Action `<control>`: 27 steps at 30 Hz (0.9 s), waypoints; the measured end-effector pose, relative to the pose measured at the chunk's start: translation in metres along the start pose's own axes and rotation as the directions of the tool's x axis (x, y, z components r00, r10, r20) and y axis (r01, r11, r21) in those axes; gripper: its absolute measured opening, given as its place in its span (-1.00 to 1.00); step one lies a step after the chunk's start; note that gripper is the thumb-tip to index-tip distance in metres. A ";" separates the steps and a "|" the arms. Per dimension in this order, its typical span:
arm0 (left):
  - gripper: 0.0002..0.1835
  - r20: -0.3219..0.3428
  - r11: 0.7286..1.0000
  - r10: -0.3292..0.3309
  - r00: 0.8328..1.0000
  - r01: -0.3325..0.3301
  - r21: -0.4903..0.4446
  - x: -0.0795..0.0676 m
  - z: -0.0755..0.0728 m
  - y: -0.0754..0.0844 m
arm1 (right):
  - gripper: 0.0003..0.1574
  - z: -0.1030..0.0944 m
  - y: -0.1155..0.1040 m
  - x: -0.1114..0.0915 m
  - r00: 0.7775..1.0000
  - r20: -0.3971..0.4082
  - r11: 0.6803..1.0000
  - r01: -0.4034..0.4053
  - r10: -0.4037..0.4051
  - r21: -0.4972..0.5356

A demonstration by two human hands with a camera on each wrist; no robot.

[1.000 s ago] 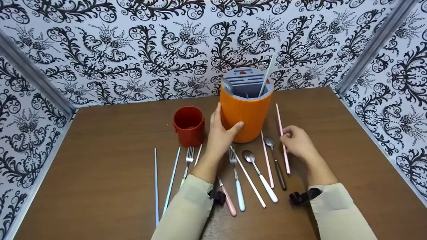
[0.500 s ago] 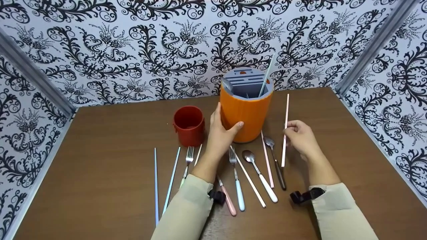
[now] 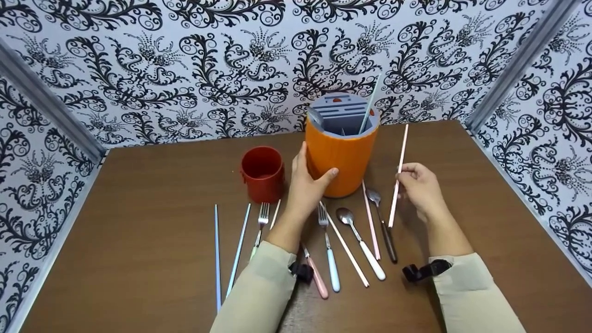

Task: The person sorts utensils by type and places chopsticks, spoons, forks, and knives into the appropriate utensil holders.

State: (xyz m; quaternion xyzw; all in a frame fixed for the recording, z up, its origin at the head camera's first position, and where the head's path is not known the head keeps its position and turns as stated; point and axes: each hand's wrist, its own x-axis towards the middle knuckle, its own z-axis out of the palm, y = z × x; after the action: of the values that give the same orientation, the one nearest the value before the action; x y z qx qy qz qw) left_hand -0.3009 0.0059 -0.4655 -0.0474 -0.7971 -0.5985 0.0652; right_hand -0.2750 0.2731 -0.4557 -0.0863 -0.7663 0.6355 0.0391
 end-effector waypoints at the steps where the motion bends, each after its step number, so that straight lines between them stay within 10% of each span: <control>1: 0.08 -0.001 1.000 -0.002 1.000 0.002 0.001 0.000 0.000 0.000 | -0.82 0.000 -0.001 0.000 1.000 -0.004 1.000 0.001 -0.001 0.012; 16: 0.09 0.006 1.000 -0.002 1.000 0.002 0.006 -0.001 0.000 0.001 | -0.87 0.008 -0.015 -0.013 0.999 -0.028 0.966 -0.038 0.047 0.257; 27: 0.08 0.004 1.000 0.001 1.000 -0.001 -0.003 0.000 0.000 0.000 | -0.79 0.018 -0.040 -0.016 0.995 -0.101 0.853 0.067 -0.018 0.517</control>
State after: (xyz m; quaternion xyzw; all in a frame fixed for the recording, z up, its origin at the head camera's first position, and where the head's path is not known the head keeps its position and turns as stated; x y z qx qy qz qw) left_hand -0.3011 0.0060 -0.4655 -0.0488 -0.7964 -0.5993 0.0638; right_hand -0.2662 0.2455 -0.4188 -0.0848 -0.5655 0.8129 0.1103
